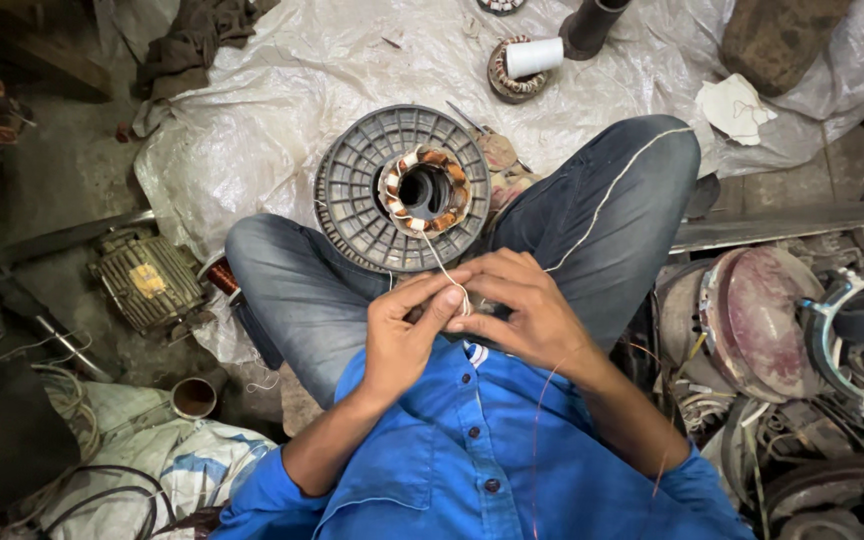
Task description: The person sits on the floor and uses a white string to tie and secure copper windings on a motor stator. They use scissors to cut the string and continue wrapping it around the windings to hold them in place.
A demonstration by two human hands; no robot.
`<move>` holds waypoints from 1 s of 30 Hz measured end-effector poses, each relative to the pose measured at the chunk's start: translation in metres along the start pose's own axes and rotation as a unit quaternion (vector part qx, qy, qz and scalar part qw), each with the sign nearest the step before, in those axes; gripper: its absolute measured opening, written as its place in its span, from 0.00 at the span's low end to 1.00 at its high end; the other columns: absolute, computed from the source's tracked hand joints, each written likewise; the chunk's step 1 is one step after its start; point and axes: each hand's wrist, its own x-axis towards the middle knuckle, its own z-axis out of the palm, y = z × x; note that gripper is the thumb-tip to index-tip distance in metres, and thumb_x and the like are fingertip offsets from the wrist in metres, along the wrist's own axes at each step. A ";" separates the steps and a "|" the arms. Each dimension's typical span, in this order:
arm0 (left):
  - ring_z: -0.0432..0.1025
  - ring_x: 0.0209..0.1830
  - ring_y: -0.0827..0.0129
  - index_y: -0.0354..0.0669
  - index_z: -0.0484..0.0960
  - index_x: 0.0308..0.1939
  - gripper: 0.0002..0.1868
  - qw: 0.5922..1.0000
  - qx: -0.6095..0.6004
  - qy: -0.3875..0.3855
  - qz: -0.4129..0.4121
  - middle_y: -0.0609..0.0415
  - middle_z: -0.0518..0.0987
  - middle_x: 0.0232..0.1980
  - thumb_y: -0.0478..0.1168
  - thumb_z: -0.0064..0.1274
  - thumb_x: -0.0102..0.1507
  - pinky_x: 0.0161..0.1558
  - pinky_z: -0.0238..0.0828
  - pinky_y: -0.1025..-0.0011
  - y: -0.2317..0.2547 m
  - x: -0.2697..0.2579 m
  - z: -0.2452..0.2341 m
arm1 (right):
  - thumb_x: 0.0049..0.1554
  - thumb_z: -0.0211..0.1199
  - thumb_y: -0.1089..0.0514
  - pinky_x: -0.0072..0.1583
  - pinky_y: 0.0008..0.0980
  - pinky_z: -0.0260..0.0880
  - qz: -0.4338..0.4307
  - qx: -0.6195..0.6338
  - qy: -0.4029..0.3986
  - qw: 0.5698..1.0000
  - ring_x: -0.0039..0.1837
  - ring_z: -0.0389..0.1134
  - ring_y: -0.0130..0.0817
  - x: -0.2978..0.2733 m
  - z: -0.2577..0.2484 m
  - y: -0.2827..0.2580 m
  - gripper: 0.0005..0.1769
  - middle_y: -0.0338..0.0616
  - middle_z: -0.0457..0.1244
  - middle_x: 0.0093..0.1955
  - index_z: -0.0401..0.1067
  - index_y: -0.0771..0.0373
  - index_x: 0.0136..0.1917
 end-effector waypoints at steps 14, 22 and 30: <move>0.73 0.31 0.71 0.34 0.86 0.51 0.11 0.979 0.174 -0.015 0.109 0.53 0.81 0.33 0.32 0.61 0.64 0.34 0.68 0.72 0.015 0.000 -0.015 | 0.56 0.68 0.61 0.59 0.38 0.65 -0.007 0.007 0.043 0.999 0.52 0.71 0.39 -0.016 -0.013 0.012 0.07 0.44 0.70 0.48 0.77 0.65 0.48; 0.77 0.35 0.67 0.33 0.82 0.49 0.13 0.983 0.148 -0.033 0.105 0.52 0.82 0.37 0.32 0.63 0.62 0.39 0.74 0.69 0.018 0.002 -0.005 | 0.59 0.65 0.62 0.55 0.35 0.69 -0.017 0.094 0.052 0.994 0.51 0.70 0.40 -0.021 -0.021 0.008 0.05 0.47 0.67 0.45 0.72 0.66 0.46; 0.72 0.38 0.60 0.36 0.84 0.47 0.10 0.914 0.291 -0.016 0.281 0.52 0.80 0.38 0.28 0.63 0.61 0.44 0.67 0.65 0.027 0.017 -0.009 | 0.52 0.70 0.61 0.51 0.38 0.68 -0.172 -0.109 -0.056 0.977 0.47 0.70 0.38 0.007 -0.077 0.007 0.07 0.39 0.68 0.44 0.74 0.62 0.43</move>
